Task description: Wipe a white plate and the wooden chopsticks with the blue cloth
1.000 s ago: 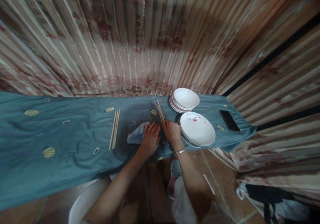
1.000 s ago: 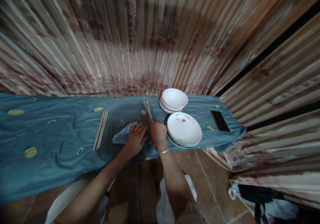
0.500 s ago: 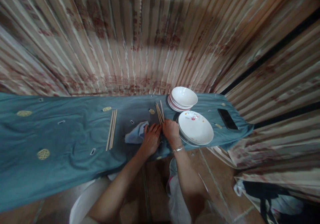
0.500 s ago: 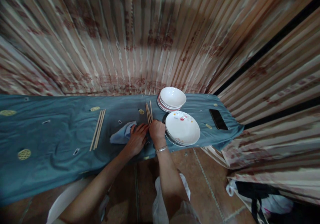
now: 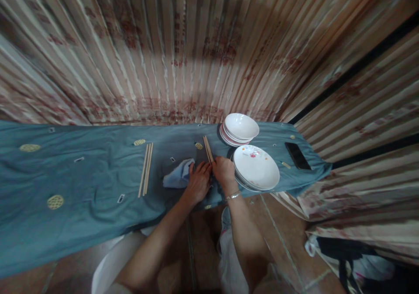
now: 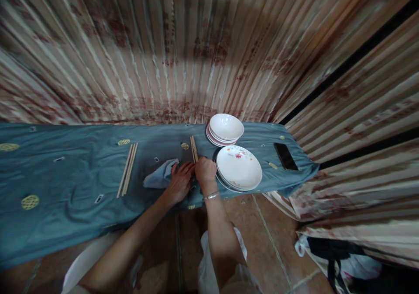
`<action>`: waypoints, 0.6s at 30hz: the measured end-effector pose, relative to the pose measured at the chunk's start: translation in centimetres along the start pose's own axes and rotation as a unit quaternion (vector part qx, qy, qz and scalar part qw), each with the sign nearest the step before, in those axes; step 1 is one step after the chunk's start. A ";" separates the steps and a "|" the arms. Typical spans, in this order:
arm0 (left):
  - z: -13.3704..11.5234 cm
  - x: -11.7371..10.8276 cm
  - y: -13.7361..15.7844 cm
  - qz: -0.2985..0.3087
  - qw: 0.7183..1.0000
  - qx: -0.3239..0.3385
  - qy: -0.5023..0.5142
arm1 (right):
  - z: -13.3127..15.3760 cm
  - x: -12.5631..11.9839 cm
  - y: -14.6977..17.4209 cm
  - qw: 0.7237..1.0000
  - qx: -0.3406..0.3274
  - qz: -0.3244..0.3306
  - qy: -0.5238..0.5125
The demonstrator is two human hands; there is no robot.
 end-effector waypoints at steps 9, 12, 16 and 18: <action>0.7 -0.4 0.2 -0.037 0.998 0.000 0.053 | 0.9 -1.2 0.7 0.997 -0.035 -0.065 -0.009; 1.3 -1.2 0.4 -0.068 0.995 0.000 0.075 | 1.8 -1.5 0.9 0.991 -0.078 -0.094 -0.052; 2.3 -3.2 1.1 -0.110 0.990 0.010 0.088 | 3.2 -1.0 1.3 0.973 -0.140 -0.102 -0.150; 2.9 -4.6 1.5 -0.131 0.987 0.011 0.090 | 3.8 -0.6 1.6 0.964 -0.154 -0.108 -0.186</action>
Point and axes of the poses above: each hand's wrist, its own y-axis away from the middle knuckle, its own x-axis out of the palm, z = x × y, the point moved 6 cm from there along -y, towards the middle knuckle, and after that the axes turned 14 degrees about -z, right-handed, at the moved point
